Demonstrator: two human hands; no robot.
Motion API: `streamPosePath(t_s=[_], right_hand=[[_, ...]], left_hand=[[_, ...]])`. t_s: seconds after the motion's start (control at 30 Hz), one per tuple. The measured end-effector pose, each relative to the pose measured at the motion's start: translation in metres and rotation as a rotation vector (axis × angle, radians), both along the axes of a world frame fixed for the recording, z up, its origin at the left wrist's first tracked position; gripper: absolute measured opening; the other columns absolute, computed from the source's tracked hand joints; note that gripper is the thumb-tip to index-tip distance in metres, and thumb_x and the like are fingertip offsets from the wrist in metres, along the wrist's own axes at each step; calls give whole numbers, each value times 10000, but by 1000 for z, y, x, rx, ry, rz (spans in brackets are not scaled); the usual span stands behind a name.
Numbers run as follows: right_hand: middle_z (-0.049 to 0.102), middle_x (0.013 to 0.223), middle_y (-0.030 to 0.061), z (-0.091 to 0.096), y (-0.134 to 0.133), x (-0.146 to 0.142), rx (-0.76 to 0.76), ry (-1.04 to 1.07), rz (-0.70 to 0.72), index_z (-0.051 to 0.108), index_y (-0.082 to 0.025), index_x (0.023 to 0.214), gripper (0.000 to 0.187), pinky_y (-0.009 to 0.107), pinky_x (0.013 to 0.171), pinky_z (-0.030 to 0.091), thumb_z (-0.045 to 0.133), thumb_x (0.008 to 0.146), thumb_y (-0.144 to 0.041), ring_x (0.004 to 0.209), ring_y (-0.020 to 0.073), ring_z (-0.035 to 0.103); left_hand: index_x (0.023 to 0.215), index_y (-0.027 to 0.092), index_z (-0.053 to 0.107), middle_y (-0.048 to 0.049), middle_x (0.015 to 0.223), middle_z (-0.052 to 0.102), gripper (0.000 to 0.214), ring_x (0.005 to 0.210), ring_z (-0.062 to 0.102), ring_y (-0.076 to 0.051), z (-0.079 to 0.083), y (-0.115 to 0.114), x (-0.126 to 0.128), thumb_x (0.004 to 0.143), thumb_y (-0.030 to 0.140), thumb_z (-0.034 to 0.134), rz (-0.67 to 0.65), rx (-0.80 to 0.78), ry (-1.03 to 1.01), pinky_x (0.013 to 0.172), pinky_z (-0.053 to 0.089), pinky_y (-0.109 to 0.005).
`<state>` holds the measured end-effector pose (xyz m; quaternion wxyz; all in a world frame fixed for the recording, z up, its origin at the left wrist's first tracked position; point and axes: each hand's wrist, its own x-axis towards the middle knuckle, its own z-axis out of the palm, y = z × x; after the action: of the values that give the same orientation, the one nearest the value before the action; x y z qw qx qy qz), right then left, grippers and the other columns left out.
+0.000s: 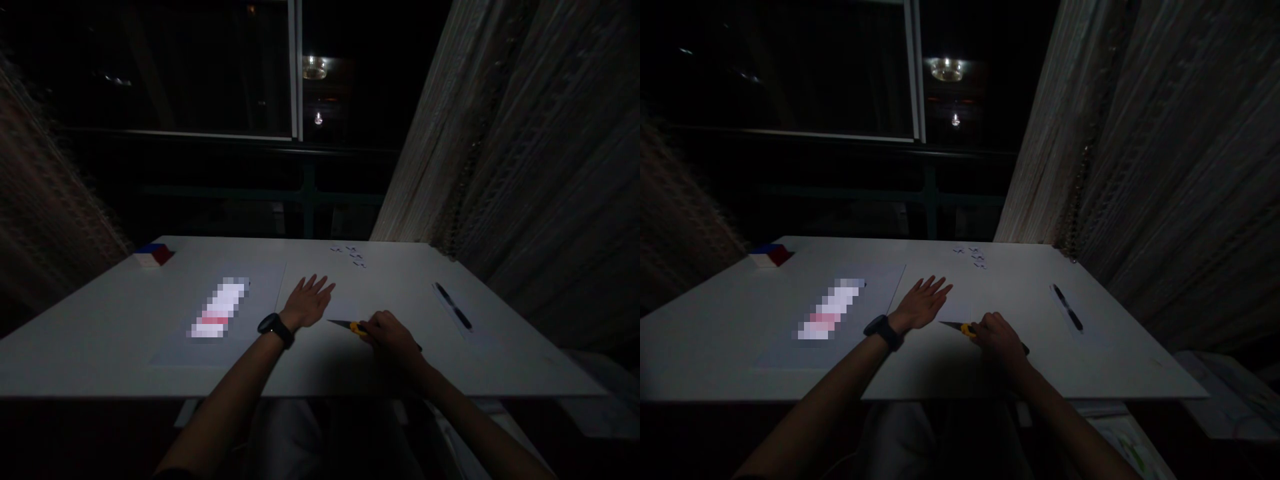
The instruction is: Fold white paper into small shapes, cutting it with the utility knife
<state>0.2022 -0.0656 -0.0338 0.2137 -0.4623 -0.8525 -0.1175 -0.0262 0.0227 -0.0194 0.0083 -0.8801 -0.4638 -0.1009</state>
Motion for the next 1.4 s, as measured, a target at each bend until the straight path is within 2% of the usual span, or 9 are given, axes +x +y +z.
streamPosePath(t_s=[0.27,0.43,0.57,0.8,1.0,1.13,1.23,1.3,1.4], right_hand=[[611,830,91,2,-4,2,-137,65,24,644,-185,959,186,279,614,382,524,818,-201,757,189,508],[650,909,97,30,-1,15,-494,545,-32,633,-168,968,278,362,774,437,438,870,-340,846,220,579],[645,761,75,50,18,16,-873,1166,-44,607,-136,863,307,335,675,493,521,810,-426,694,191,623],[638,756,57,65,49,-17,-1105,1711,-217,568,-145,869,113,344,630,544,479,848,-209,669,158,631],[626,727,24,69,55,-26,-1091,1878,-80,552,-151,903,107,357,677,568,458,852,-141,646,125,610],[624,733,33,71,53,-31,-1104,1901,75,545,-151,901,105,368,667,575,450,857,-147,667,135,616],[614,725,42,66,53,-32,-1043,1812,39,553,-142,853,71,365,660,572,521,828,-201,668,148,619],[610,731,50,61,51,-29,-918,1649,-89,560,-140,837,124,346,612,564,552,811,-261,647,157,613],[629,784,67,53,41,-23,-691,1104,-224,597,-146,894,217,319,611,526,541,809,-337,682,174,607]], left_hand=[[1377,317,313,5,1455,310,497,1350,214,-237,-1,-2,-1,929,444,139,8,12,-23,1086,159,-468],[1210,189,507,-92,1260,520,422,1197,418,-219,9,-11,3,939,338,220,-30,168,-114,1007,299,-407],[967,164,574,-104,975,577,314,946,513,-218,18,-20,10,920,269,282,-29,218,-64,823,399,-380],[947,166,534,-101,989,534,181,934,479,-232,19,-22,12,844,190,386,-23,204,-2,778,384,-374],[990,172,512,-89,1014,537,221,963,470,-227,17,-21,11,810,135,389,-60,172,-52,792,385,-364],[937,176,497,-82,974,552,211,923,491,-211,16,-19,10,796,88,368,-35,123,-123,765,400,-342],[894,178,482,-76,917,563,183,867,509,-202,16,-18,9,792,83,365,20,88,-188,749,411,-331],[886,181,473,-70,885,567,172,841,517,-195,15,-17,8,797,87,359,45,71,-231,751,415,-325],[880,186,461,-65,849,566,134,817,524,-193,15,-16,9,813,124,362,62,70,-277,754,417,-323]])
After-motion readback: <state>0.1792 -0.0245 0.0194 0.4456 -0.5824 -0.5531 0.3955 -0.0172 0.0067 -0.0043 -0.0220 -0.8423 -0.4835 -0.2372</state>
